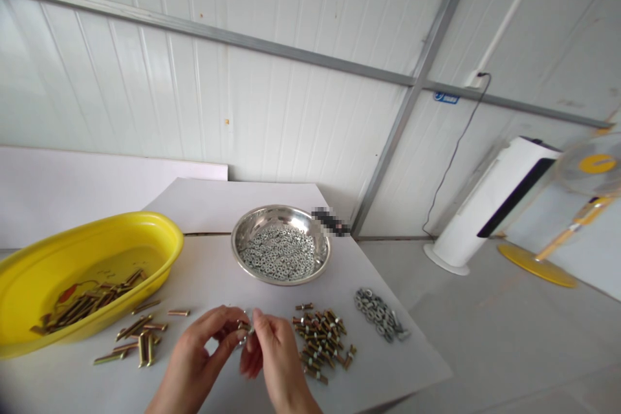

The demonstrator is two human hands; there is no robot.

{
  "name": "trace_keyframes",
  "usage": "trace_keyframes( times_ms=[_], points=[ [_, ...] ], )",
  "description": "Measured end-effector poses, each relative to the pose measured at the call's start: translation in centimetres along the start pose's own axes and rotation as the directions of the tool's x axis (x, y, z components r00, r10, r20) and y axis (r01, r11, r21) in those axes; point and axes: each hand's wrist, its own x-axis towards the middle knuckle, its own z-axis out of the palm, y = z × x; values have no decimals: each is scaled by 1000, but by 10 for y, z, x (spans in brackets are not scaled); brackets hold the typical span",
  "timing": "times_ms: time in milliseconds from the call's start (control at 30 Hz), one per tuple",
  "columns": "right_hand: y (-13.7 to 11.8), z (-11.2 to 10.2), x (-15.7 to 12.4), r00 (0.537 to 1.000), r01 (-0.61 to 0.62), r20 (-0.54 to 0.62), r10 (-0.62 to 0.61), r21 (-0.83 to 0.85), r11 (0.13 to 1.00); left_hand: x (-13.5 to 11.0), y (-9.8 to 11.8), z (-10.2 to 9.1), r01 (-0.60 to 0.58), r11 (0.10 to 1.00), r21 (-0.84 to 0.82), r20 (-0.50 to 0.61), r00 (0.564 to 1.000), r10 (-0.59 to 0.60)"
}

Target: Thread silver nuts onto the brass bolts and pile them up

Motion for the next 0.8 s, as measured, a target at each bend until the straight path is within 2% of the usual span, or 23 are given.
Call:
trace_keyframes(
  times_ms=[100, 167, 233, 333, 433, 567, 667, 733, 800],
  points=[
    [4, 0, 2, 985, -169, 56, 164, 100, 981, -1, 5, -1, -13, 1000, 9, 15, 1000, 13],
    [2, -2, 2, 988, -154, 38, 152, 63, 986, -1, 2, 0, 61, 997, -55, -7, 998, -62],
    [-1, -5, 1, 999, -20, -42, 19, -25, 999, 0, -3, 0, 153, 976, -158, -40, 986, -161],
    [-7, -6, -1, 968, 202, -116, -224, -174, 964, 4, -11, -2, 258, 891, -373, -35, 956, -292],
    [-12, -5, -3, 932, 315, -80, -353, -302, 900, 8, -12, -4, 310, 788, -532, 29, 937, -349],
    [-14, -4, -3, 878, 439, 36, -478, -458, 773, 8, -10, -2, 363, 717, -595, 109, 920, -376],
    [-12, -5, -2, 877, 428, 18, -481, -488, 761, 7, -13, 0, 336, 750, -570, 107, 935, -338],
    [-10, -6, -1, 908, 361, -33, -418, -446, 819, 7, -13, 0, 301, 808, -506, 74, 949, -307],
    [-5, -7, 0, 949, 273, -60, -311, -344, 899, 6, -11, -1, 260, 890, -375, 28, 963, -269]
  ],
)
